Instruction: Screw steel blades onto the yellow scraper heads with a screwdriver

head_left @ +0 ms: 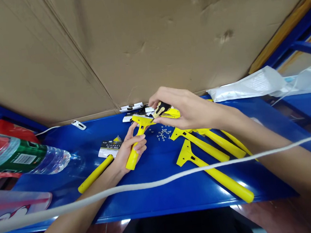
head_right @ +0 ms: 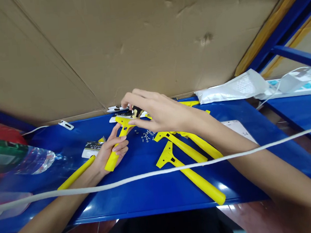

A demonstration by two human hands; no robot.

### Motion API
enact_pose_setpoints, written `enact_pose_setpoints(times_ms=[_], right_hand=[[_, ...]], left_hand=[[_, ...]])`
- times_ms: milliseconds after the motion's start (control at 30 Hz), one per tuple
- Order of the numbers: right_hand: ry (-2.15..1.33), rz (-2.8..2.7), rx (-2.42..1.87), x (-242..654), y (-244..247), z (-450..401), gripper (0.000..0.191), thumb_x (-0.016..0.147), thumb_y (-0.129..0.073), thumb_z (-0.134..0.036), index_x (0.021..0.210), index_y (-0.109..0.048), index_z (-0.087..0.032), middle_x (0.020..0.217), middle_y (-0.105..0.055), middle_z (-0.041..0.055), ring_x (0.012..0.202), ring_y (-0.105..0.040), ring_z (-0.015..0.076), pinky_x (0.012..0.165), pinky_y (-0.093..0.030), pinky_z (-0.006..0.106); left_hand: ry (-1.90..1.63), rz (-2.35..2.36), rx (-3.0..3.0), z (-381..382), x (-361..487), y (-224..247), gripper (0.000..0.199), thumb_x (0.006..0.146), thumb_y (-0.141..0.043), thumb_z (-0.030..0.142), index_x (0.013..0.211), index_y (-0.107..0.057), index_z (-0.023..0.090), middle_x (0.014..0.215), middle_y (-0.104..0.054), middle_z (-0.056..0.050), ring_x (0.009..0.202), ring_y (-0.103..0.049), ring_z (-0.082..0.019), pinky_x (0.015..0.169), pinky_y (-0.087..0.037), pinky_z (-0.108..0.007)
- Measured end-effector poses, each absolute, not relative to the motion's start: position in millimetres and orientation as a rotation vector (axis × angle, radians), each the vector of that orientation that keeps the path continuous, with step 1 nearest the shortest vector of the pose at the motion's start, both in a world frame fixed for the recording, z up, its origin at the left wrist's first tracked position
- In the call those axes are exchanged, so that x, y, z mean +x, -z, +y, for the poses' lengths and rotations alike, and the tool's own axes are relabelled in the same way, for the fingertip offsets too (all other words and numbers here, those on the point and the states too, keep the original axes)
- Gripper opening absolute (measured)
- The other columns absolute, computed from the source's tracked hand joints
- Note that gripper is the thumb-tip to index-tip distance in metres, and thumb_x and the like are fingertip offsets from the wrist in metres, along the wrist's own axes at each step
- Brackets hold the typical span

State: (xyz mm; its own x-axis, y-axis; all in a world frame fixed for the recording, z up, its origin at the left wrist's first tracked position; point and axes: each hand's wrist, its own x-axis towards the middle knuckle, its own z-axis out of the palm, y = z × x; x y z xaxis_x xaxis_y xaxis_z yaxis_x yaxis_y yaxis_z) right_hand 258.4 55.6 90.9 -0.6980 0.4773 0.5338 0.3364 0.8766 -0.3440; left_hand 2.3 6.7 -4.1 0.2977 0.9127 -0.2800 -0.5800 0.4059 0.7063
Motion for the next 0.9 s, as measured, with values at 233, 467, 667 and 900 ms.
enact_pose_setpoints(times_ms=[233,467,667,900], right_hand=[[-0.298,-2.424,-0.621,259.7,-91.5,54.8,0.018,0.104,-0.066,-0.03,0.119,-0.066,-0.021,0.117,-0.072,0.01,0.102,-0.068,0.026,0.09,-0.052,0.04],[-0.319,-2.415,-0.586,261.0,-88.4,55.5,0.025,0.106,-0.062,-0.029,0.13,-0.062,-0.022,0.124,-0.072,0.0097,0.109,-0.069,0.0262,0.094,-0.053,0.04],[-0.291,-2.433,-0.596,262.7,-89.7,57.4,0.026,0.106,-0.063,-0.032,0.131,-0.062,-0.024,0.128,-0.068,0.0114,0.113,-0.066,0.0278,0.096,-0.053,0.042],[-0.339,-2.397,-0.605,262.7,-91.4,57.5,0.021,0.102,-0.067,-0.03,0.122,-0.064,-0.021,0.117,-0.073,0.0093,0.103,-0.068,0.0261,0.091,-0.052,0.041]], left_hand=[[-1.074,0.734,0.522,7.7,1.4,3.8,0.078,0.083,-0.074,-0.005,0.147,-0.059,0.037,0.1,-0.07,0.002,0.045,-0.042,0.001,0.043,-0.036,-0.013],[-1.068,0.742,0.52,7.5,1.8,2.6,0.078,0.084,-0.074,-0.004,0.148,-0.058,0.039,0.115,-0.073,-0.001,0.045,-0.04,0.002,0.043,-0.036,-0.013],[-1.063,0.725,0.521,7.5,1.3,2.6,0.078,0.084,-0.073,-0.004,0.148,-0.059,0.038,0.118,-0.073,-0.003,0.046,-0.042,0.002,0.043,-0.037,-0.012],[-1.06,0.729,0.518,6.8,1.4,1.3,0.077,0.085,-0.072,-0.005,0.148,-0.059,0.037,0.127,-0.073,-0.005,0.045,-0.042,0.003,0.043,-0.038,-0.012]])
